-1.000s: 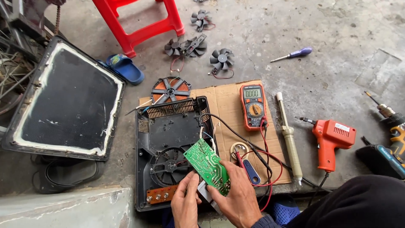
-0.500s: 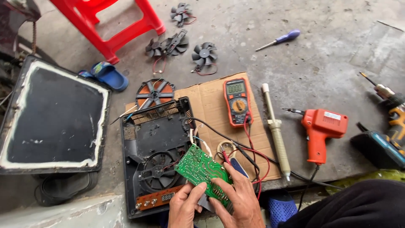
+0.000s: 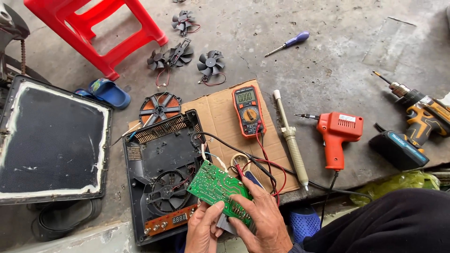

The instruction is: The person holds a circuit board and uses a magnifying glass to closely inspect its components. They rotate the board to view different sections while various tools and disassembled parts lie on the floor nearby.

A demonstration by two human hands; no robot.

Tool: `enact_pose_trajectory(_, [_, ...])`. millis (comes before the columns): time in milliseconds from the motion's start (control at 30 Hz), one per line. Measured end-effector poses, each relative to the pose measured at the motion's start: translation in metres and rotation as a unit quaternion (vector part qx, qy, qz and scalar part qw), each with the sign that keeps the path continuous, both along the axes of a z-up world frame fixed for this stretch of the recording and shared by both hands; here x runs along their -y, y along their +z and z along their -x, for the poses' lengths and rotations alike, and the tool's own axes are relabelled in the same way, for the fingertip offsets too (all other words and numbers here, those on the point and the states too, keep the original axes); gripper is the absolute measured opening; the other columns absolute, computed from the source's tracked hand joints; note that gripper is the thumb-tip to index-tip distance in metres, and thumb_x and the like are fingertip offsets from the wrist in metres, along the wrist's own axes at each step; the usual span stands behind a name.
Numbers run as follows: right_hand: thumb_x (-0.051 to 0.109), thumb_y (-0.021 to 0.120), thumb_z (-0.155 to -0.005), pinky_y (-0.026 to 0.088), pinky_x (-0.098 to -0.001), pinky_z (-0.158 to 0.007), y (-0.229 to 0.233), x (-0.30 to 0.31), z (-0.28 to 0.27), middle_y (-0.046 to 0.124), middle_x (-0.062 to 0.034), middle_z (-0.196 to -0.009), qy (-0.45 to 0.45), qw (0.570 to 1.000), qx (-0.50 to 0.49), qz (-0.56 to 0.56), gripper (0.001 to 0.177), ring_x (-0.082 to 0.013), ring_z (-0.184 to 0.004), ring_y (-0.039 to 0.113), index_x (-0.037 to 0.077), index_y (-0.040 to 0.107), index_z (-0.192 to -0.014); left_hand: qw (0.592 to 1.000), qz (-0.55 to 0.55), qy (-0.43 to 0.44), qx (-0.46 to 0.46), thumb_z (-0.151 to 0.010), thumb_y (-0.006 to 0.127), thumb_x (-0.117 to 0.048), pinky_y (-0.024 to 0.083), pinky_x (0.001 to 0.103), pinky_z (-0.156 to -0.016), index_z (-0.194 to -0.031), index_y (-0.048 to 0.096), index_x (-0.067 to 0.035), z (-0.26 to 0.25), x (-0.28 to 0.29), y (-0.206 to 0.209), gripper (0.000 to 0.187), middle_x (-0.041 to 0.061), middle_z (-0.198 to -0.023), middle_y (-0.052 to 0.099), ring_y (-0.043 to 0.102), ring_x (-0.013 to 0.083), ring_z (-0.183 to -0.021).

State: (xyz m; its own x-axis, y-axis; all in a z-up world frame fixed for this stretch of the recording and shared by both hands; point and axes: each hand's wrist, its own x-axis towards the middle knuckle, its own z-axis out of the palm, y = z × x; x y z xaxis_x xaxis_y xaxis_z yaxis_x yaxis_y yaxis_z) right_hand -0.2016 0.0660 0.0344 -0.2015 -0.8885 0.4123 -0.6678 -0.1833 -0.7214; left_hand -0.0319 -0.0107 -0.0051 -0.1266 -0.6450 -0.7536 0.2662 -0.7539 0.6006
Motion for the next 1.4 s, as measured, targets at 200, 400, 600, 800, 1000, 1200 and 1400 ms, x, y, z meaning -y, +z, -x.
enact_pose_trajectory(200, [0.026, 0.081, -0.101, 0.051, -0.0481, -0.111, 0.0, 0.002, -0.002, 0.048, -0.027, -0.171, 0.008, 1.0, -0.025, 0.008, 0.049, -0.0395, -0.152, 0.058, 0.021, 0.067, -0.147, 1.0, -0.002, -0.005, -0.011, -0.093, 0.081, -0.011, 0.027, 0.028, -0.043, -0.127, 0.08, -0.012, 0.003, 0.002, 0.015, 0.034, 0.004, -0.083, 0.07, 0.048, 0.0127, -0.055])
enact_pose_trajectory(400, [0.025, 0.075, -0.104, 0.042, -0.0554, -0.122, -0.007, 0.005, -0.002, 0.041, -0.0297, -0.174, 0.062, 0.997, -0.026, -0.029, 0.058, -0.0439, -0.159, 0.047, 0.02, 0.06, -0.16, 0.998, 0.053, -0.003, -0.028, -0.094, 0.078, -0.012, 0.026, 0.027, -0.039, -0.13, 0.082, -0.004, 0.004, -0.002, 0.018, 0.037, 0.005, -0.064, 0.06, 0.04, 0.0108, -0.046])
enact_pose_trajectory(600, [0.025, 0.068, -0.108, 0.035, -0.0528, -0.126, -0.017, 0.005, -0.004, 0.037, -0.0274, -0.177, 0.105, 0.99, 0.026, -0.086, 0.057, -0.0408, -0.161, 0.043, 0.018, 0.056, -0.163, 1.0, 0.019, 0.007, 0.013, -0.095, 0.082, -0.018, 0.026, 0.029, -0.043, -0.112, 0.081, 0.0, 0.004, 0.0, 0.057, 0.026, 0.003, -0.062, 0.036, 0.038, 0.0137, -0.049])
enact_pose_trajectory(800, [0.041, 0.065, -0.091, 0.039, -0.0349, -0.127, 0.018, 0.021, 0.004, 0.074, -0.0001, -0.164, 0.042, 0.813, 0.469, -0.343, 0.068, -0.0103, -0.152, 0.061, 0.02, 0.073, -0.155, 0.991, -0.013, -0.081, 0.101, -0.103, 0.056, -0.052, 0.021, 0.029, -0.043, -0.141, 0.09, 0.002, 0.011, 0.013, 0.109, 0.075, 0.006, -0.057, 0.033, 0.025, 0.0163, -0.043])
enact_pose_trajectory(1000, [0.03, 0.05, -0.107, 0.06, -0.053, -0.078, -0.016, 0.026, -0.014, 0.079, -0.0373, -0.117, -0.026, 0.51, 0.819, -0.262, 0.059, -0.0501, -0.104, 0.075, -0.014, 0.071, -0.139, 0.982, 0.067, -0.123, 0.124, -0.11, 0.051, -0.044, 0.031, 0.033, -0.042, -0.145, 0.089, -0.013, -0.003, 0.013, 0.08, 0.06, 0.004, -0.06, 0.033, 0.025, 0.0161, -0.049])
enact_pose_trajectory(1200, [0.048, 0.05, -0.102, 0.056, -0.057, -0.085, -0.021, 0.026, -0.014, 0.068, -0.0325, -0.15, 0.024, 0.411, 0.881, -0.235, 0.073, -0.0593, -0.118, 0.067, -0.001, 0.062, -0.154, 0.993, 0.077, 0.066, 0.058, -0.105, 0.071, -0.02, 0.013, 0.03, -0.04, -0.135, 0.078, -0.004, -0.008, 0.014, 0.043, 0.035, -0.001, -0.057, 0.022, 0.013, 0.0089, -0.044])
enact_pose_trajectory(1400, [0.047, 0.052, -0.1, 0.054, -0.0601, -0.094, -0.037, 0.022, -0.015, 0.069, -0.0338, -0.147, 0.004, 0.372, 0.891, -0.262, 0.07, -0.0586, -0.126, 0.065, 0.004, 0.065, -0.152, 0.996, 0.033, 0.03, 0.072, -0.099, 0.074, -0.022, 0.058, 0.047, -0.04, -0.153, 0.067, -0.004, 0.007, 0.018, 0.064, 0.057, 0.022, -0.095, 0.072, 0.058, 0.0264, -0.07])
